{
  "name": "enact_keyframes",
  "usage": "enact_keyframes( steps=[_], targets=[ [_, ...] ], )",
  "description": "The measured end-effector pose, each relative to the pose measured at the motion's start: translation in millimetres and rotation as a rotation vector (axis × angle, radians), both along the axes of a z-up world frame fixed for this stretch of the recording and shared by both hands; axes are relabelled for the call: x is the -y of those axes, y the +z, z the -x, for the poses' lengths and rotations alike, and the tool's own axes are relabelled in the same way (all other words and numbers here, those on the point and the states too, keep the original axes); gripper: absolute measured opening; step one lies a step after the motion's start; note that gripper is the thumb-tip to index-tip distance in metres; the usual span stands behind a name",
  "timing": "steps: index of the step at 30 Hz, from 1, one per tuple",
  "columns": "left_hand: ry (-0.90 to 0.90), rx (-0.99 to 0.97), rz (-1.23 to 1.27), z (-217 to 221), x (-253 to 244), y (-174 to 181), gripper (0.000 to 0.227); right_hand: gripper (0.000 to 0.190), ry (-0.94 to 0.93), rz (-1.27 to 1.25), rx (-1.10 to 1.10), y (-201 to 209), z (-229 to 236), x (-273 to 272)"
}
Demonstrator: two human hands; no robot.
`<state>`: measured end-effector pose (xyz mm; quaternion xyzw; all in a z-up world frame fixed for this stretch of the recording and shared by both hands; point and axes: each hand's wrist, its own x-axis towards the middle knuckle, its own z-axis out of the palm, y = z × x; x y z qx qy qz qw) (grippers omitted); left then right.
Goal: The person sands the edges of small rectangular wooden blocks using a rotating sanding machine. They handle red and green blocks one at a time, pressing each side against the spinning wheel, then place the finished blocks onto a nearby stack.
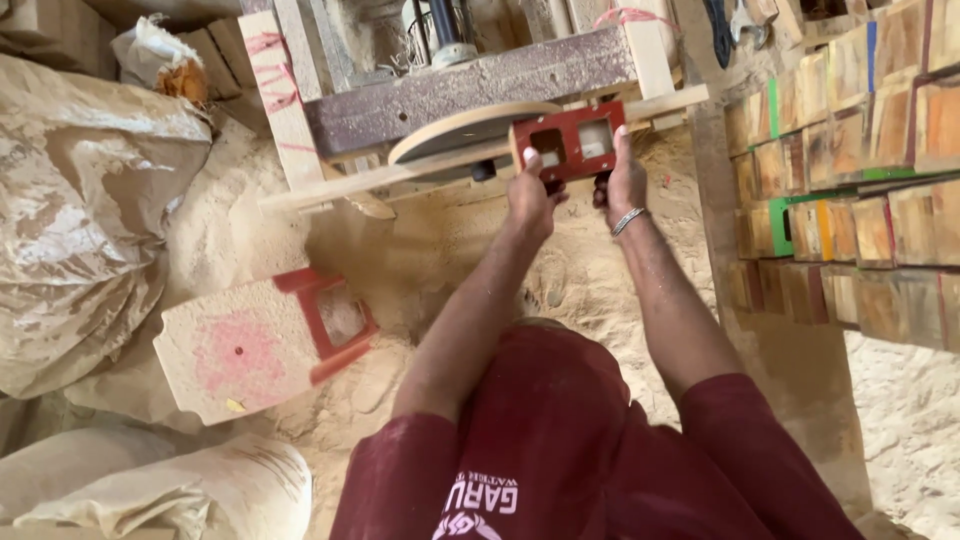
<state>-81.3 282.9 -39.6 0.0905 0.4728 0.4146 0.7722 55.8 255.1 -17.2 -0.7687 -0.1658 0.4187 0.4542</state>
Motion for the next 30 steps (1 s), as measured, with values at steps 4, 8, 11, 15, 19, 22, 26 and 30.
enact_keyframes(
  steps=[4, 8, 11, 15, 19, 22, 26, 30],
  targets=[
    [-0.112, 0.244, -0.246, 38, 38, 24, 0.038, 0.062, 0.288, -0.33, -0.284, 26, -17, 36],
    [-0.409, -0.104, -0.598, 91, 89, 41, 0.057, 0.067, 0.529, -0.747, -0.443, 16, -25, 83],
    [-0.475, -0.192, -0.697, 123, 104, 57, 0.068, 0.075, 0.523, -0.795, -0.36, 1, -17, 101],
    [-0.475, -0.782, -1.038, 160, 100, 83, 0.101, 0.063, 0.653, -0.767, -0.161, 15, 1, 106],
    [-0.705, -0.922, -0.996, 175, 94, 86, 0.089, 0.064, 0.793, -0.571, 0.05, 42, 37, 100],
    [-0.708, -0.637, -0.687, 173, 95, 71, 0.067, 0.066, 0.865, -0.484, 0.172, 48, 65, 85],
    [-0.285, -0.131, -0.419, 180, 91, 42, 0.048, 0.071, 0.642, -0.145, -0.049, 22, 104, 67],
    [-0.148, -0.15, -0.327, 182, 70, 22, 0.039, 0.073, 0.647, -0.202, -0.371, -12, 143, 60]
  ],
)
